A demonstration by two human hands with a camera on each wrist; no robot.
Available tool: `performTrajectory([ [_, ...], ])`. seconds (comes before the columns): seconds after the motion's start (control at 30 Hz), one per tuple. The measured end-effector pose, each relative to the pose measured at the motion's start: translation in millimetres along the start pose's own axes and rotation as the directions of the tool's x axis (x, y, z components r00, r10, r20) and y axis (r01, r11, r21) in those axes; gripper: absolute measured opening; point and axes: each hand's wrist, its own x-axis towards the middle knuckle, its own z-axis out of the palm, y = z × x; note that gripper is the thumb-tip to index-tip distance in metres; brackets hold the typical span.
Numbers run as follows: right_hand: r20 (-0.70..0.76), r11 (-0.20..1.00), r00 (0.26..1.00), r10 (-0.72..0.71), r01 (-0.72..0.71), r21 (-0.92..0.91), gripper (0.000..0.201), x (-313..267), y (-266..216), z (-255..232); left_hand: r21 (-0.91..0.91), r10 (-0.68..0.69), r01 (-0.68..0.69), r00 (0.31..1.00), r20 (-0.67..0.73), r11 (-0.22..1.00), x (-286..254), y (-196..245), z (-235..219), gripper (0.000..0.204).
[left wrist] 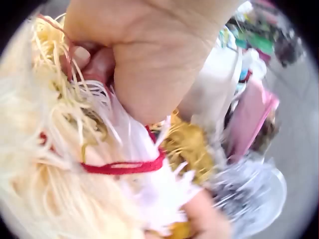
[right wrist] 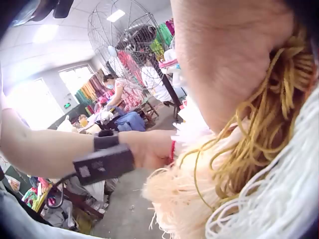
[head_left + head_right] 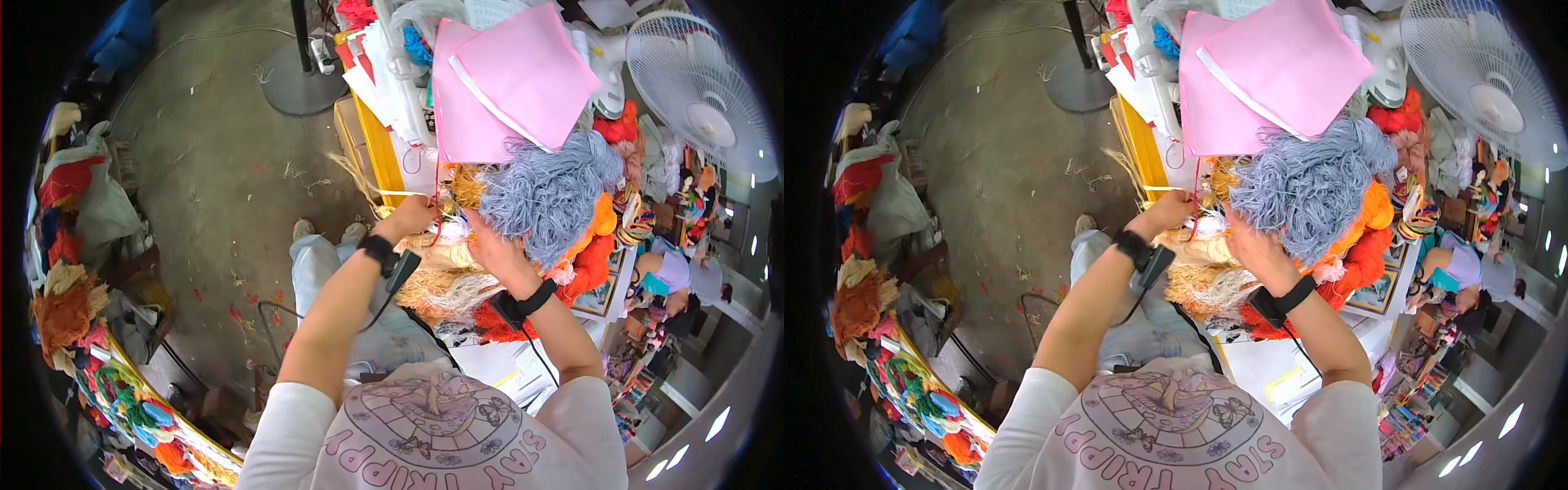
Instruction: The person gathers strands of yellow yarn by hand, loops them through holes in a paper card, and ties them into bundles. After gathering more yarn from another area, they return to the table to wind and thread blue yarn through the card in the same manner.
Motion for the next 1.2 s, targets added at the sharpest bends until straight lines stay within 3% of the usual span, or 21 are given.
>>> performTrajectory([
  [0.03,-0.025,1.000,1.000,-0.013,0.014,0.015,0.055,-2.2,3.4,3.1,-0.044,-0.078,0.076,0.996,-0.037,0.996,-11.8,4.8,-0.3,0.035],
  [0.1,-0.096,0.989,0.994,-0.046,0.031,-0.146,0.051,-8.2,9.7,7.7,-0.555,-0.039,0.062,0.998,0.054,0.830,-36.7,18.3,7.2,0.024],
  [0.17,-0.157,0.956,0.985,-0.067,0.018,-0.294,0.049,-15.6,22.9,19.0,-0.612,-0.163,0.187,0.982,0.095,0.768,-72.5,50.7,-13.4,0.022],
  [0.27,-0.088,0.983,0.995,0.039,-0.054,-0.175,0.047,-13.5,25.1,23.8,-0.586,-0.029,0.010,0.999,-0.024,0.810,-114.3,73.5,-29.3,0.019],
  [0.3,-0.122,0.969,0.992,-0.002,-0.029,-0.247,0.047,-10.9,25.2,23.1,-0.572,0.028,-0.053,0.998,-0.052,0.818,-127.9,74.5,-37.4,0.019],
  [0.37,-0.179,0.923,0.980,-0.089,0.013,-0.385,0.047,-6.1,22.5,23.4,-0.656,0.174,-0.214,0.977,-0.126,0.724,-161.5,85.0,-52.6,0.018],
  [0.4,-0.169,0.959,0.985,-0.045,-0.005,-0.283,0.045,-2.9,17.2,20.6,-0.476,0.219,-0.241,0.970,-0.101,0.846,-173.7,70.7,-68.8,0.017],
  [0.5,-0.092,0.960,0.995,-0.023,-0.003,-0.279,0.049,4.9,26.4,42.2,-0.331,0.187,-0.238,0.966,-0.177,0.913,-190.6,55.6,-71.3,0.020],
  [0.53,0.097,0.981,0.976,0.195,-0.194,-0.027,0.051,11.1,17.8,38.6,-0.145,0.221,-0.258,0.947,-0.234,0.955,-187.7,43.6,-70.7,0.016],
  [0.63,0.317,0.904,0.921,0.227,-0.320,0.284,0.052,26.4,7.5,23.8,0.257,0.397,-0.339,0.891,-0.223,0.905,-193.6,36.8,-56.5,0.016],
  [0.67,0.150,0.883,0.972,0.183,-0.229,0.409,0.044,24.4,3.9,27.2,0.253,0.363,-0.316,0.916,-0.170,0.914,-197.4,39.1,-51.7,0.016],
  [0.77,-0.156,0.925,0.979,0.134,-0.068,0.373,0.036,31.2,-49.3,-11.3,0.311,0.418,-0.358,0.896,-0.149,0.880,-206.0,38.7,-40.6,0.017],
  [0.8,-0.158,0.943,0.986,0.059,-0.003,0.332,0.029,32.2,-68.1,-19.2,0.323,0.462,-0.392,0.870,-0.175,0.861,-209.9,43.3,-36.4,0.016],
  [0.9,-0.195,0.970,0.974,-0.116,0.153,0.189,0.027,39.4,-76.9,19.6,0.399,0.501,-0.412,0.853,-0.148,0.819,-226.7,62.4,-31.2,0.014],
  [0.93,-0.090,0.932,0.993,-0.072,0.099,0.348,0.026,43.5,-75.2,25.2,0.489,0.516,-0.401,0.848,-0.122,0.775,-230.0,62.6,-31.5,0.010],
  [1.03,-0.375,0.762,0.916,0.145,0.139,0.633,0.024,51.1,-85.5,7.4,0.221,0.295,-0.215,0.846,-0.444,0.951,-230.5,50.1,-36.7,0.011],
  [1.07,-0.437,0.706,0.891,0.119,0.234,0.669,0.024,45.7,-94.2,-14.6,0.211,0.293,-0.205,0.736,-0.610,0.956,-220.8,29.5,-39.1,0.018],
  [1.13,-0.518,0.756,0.851,-0.086,0.394,0.523,0.025,37.3,-105.5,-35.6,0.015,0.224,-0.306,0.660,-0.717,0.952,-214.8,10.1,-55.2,0.024],
  [1.17,-0.496,0.725,0.847,-0.192,0.463,0.510,0.025,27.3,-118.4,-48.4,-0.081,0.179,-0.364,0.626,-0.759,0.928,-213.5,5.4,-59.8,0.028],
  [1.2,-0.493,0.711,0.806,-0.328,0.554,0.432,0.026,20.5,-133.4,-58.7,-0.389,0.049,-0.331,0.810,-0.584,0.860,-223.4,21.7,-65.5,0.039],
])
